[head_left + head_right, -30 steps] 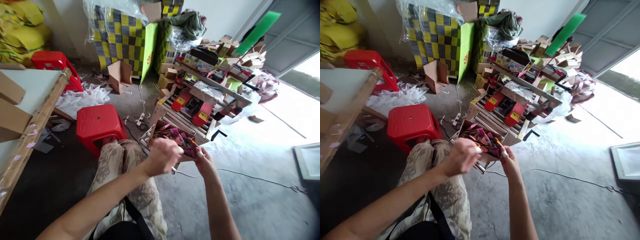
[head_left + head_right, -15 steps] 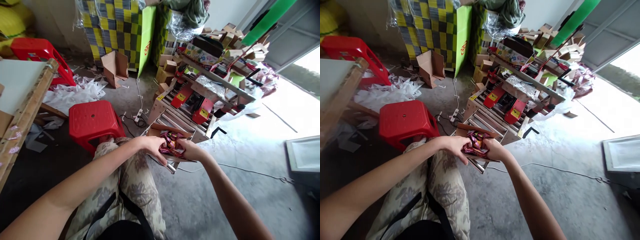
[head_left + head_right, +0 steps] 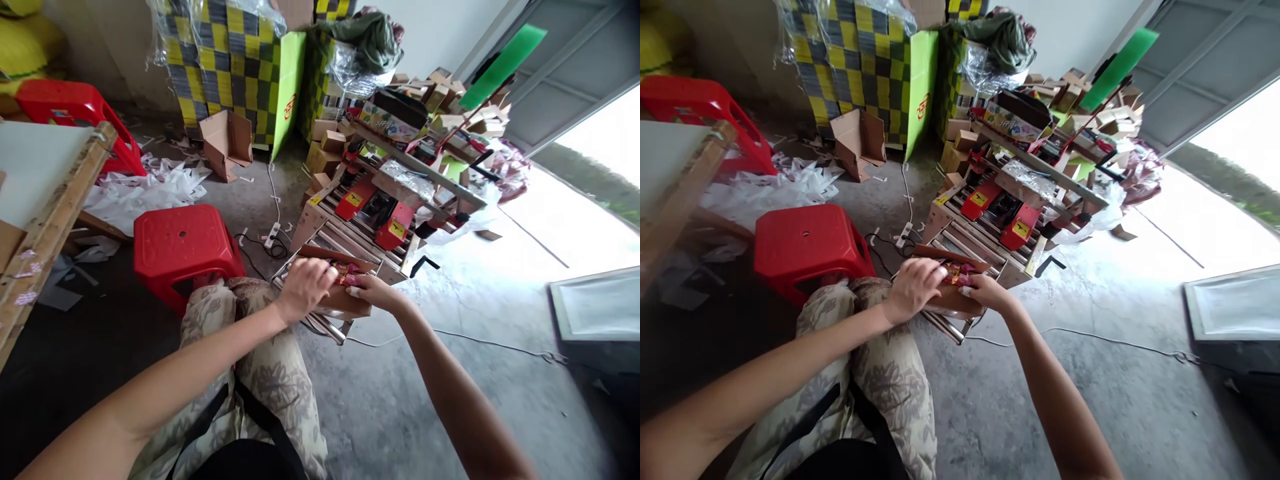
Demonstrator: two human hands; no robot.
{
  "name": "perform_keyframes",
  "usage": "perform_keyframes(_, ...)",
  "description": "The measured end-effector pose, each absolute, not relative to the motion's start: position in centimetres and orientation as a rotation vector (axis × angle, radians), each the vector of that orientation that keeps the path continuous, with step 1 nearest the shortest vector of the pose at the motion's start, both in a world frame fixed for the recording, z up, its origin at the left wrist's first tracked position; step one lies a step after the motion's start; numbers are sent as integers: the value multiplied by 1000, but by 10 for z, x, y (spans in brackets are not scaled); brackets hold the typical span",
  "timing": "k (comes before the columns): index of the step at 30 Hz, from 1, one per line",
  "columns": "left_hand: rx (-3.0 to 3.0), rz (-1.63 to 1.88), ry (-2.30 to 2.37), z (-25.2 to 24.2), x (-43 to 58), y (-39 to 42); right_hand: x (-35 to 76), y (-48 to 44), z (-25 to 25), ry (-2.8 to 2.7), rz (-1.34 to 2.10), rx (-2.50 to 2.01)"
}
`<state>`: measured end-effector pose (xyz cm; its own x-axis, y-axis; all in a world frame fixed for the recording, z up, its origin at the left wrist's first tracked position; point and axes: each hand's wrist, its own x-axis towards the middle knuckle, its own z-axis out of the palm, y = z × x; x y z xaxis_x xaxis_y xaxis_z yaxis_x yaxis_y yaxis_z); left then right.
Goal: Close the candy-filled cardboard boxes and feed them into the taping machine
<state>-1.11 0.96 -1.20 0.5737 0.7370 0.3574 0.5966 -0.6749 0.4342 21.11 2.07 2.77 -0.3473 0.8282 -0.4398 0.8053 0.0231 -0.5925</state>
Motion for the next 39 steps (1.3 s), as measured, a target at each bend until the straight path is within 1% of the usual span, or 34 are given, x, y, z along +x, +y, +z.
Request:
perform_keyframes(1, 2680, 813, 1029, -16, -8, -1, 211, 20, 27, -2243, 1196, -1787)
perform_keyframes(3, 2865, 783, 921, -26, 0, -19, 210, 13, 24, -2207, 1019, -1861)
perform_keyframes(6, 2914, 653, 1057, -35, 14, -31, 207, -5, 12, -1983, 645, -1925)
perform_keyframes(9, 2877, 604, 1198, -34, 24, -32, 205, -19, 0, -2020, 392, -1765)
perform_keyframes(12, 2820, 571, 1267, -24, 31, -27, 205, -19, 1, -2315, 329, -1690)
perform_keyframes(15, 2775, 498, 1282, -12, 36, -15, 206, -6, 12, -2540, 346, -1619)
perform_keyframes(18, 2791, 404, 1172, -6, 38, 4, 203, 12, 21, -2730, 348, -1533)
perform_keyframes(21, 2798, 339, 1017, -7, 37, 24, 196, 22, 19, -2777, 326, -1556)
perform_keyframes(24, 2744, 269, 959, -9, 36, 39, 190, 15, 8, -2652, 245, -1630)
perform_keyframes(27, 2679, 132, 911, -7, 38, 49, 188, -1, 1, -2319, 77, -1603)
perform_keyframes(31, 2602, -51, 862, -2, 41, 57, 182, 2, 9, -1929, -161, -1568)
perform_keyframes(34, 2599, 29, 877, -3, 38, 55, 174, 17, 17, -1961, -149, -1669)
perform_keyframes(37, 2618, 341, 900, -11, 31, 45, 168, 14, 13, -2095, -79, -1755)
perform_keyframes(39, 2688, 525, 805, -17, 27, 36, 168, -2, 5, -2139, -43, -1752)
